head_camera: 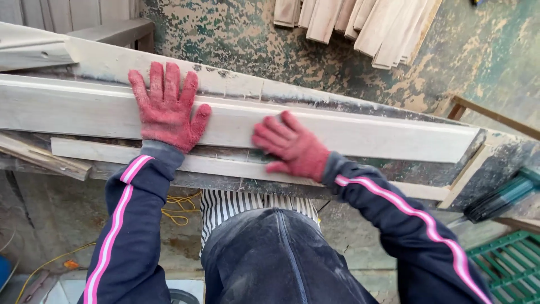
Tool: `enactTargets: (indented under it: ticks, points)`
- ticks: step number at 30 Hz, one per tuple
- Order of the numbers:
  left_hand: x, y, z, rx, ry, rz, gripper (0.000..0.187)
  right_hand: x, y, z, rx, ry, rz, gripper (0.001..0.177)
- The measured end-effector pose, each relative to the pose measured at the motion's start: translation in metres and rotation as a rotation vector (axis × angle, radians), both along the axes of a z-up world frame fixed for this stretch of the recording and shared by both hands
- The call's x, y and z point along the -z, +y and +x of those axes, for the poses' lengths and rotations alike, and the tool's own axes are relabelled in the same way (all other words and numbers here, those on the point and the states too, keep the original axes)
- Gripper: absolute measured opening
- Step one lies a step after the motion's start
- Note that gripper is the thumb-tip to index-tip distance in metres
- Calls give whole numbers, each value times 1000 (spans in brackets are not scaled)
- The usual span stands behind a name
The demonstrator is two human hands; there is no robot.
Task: Sanding a long wood plank using an electric angle grinder and then finishing by hand with sandpaper.
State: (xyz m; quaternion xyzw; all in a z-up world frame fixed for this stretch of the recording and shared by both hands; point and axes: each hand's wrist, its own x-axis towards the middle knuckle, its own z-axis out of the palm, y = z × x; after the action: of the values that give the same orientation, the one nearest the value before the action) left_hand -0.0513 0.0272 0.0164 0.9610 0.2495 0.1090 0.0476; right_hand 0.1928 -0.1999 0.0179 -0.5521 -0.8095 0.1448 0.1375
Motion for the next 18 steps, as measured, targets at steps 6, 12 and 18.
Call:
enactTargets:
  ticks: [6, 12, 18]
  points:
    - [-5, 2, 2, 15, 27, -11, 61, -42, -110, 128, 50, -234, -146, 72]
    - [0, 0, -1, -21, 66, -14, 66, -9, 0, 15, -83, 10, 1, 79]
    - [-1, -2, -6, -38, 172, -217, 69, -9, -24, 24, 24, 68, -222, 81]
